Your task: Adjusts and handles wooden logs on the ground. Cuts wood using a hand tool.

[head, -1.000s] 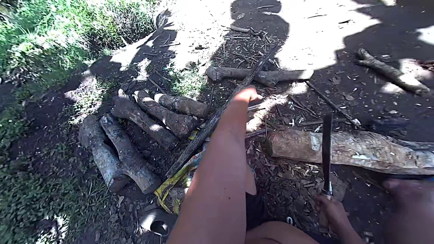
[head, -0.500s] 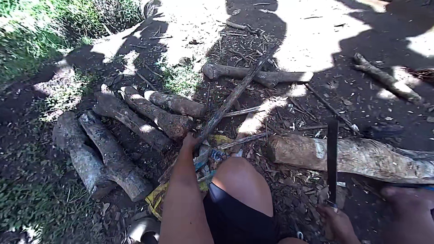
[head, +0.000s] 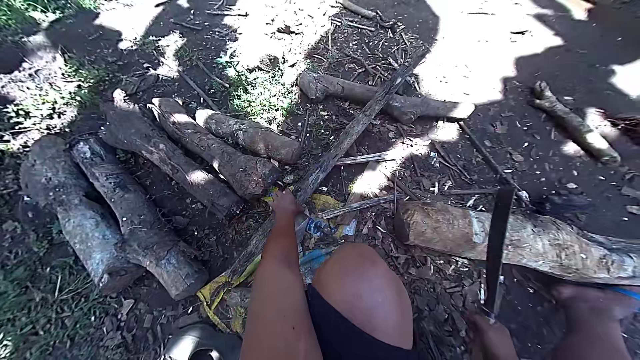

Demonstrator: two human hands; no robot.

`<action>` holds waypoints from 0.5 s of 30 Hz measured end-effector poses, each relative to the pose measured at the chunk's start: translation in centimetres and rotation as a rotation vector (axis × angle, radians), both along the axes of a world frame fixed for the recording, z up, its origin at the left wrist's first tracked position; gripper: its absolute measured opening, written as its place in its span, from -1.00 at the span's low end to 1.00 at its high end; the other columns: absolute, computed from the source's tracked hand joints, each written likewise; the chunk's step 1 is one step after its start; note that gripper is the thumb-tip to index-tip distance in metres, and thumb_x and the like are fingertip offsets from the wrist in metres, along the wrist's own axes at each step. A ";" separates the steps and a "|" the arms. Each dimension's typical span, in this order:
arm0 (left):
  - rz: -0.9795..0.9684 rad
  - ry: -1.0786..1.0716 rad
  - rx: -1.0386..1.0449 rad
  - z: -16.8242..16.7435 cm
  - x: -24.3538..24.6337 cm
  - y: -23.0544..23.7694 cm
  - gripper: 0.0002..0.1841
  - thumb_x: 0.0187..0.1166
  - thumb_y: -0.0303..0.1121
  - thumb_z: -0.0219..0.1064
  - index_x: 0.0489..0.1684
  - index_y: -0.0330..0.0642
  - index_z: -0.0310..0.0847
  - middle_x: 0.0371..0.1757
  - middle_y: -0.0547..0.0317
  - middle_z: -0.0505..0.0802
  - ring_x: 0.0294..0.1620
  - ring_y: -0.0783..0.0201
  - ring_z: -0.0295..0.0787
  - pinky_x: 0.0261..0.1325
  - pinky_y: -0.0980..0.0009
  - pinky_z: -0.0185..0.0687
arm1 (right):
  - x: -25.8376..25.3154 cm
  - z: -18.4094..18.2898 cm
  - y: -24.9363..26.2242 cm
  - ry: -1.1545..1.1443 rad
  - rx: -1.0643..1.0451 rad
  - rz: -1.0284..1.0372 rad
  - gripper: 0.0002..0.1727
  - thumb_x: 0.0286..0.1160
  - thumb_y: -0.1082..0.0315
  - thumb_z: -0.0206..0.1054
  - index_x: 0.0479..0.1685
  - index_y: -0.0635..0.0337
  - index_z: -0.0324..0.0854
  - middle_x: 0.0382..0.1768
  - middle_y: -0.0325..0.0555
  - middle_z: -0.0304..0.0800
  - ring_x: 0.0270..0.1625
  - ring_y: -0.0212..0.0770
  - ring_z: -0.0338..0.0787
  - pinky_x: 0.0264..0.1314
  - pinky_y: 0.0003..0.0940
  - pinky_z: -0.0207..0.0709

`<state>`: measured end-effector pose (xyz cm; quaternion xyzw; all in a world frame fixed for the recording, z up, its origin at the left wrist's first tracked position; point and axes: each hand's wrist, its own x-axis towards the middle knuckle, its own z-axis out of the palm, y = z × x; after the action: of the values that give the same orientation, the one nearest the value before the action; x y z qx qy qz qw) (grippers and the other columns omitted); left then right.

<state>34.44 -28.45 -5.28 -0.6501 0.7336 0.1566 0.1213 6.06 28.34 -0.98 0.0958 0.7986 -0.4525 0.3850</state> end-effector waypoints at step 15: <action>-0.067 -0.038 -0.094 9.0 -1.4 5.7 -0.03 -0.05 0.35 0.55 0.35 -0.22 0.61 0.29 -0.12 0.80 0.30 -0.12 0.78 0.23 -0.22 0.70 | -1.0 -3.9 1.9 0.049 0.010 0.055 -0.79 0.40 0.22 0.35 -0.28 0.20 0.59 -0.70 -0.13 0.57 -0.73 -0.17 0.57 -0.63 -0.13 0.58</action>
<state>33.00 -22.71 3.70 -0.6331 0.7590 0.1055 0.1097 5.06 30.29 -4.92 0.0647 0.8122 -0.4403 0.3771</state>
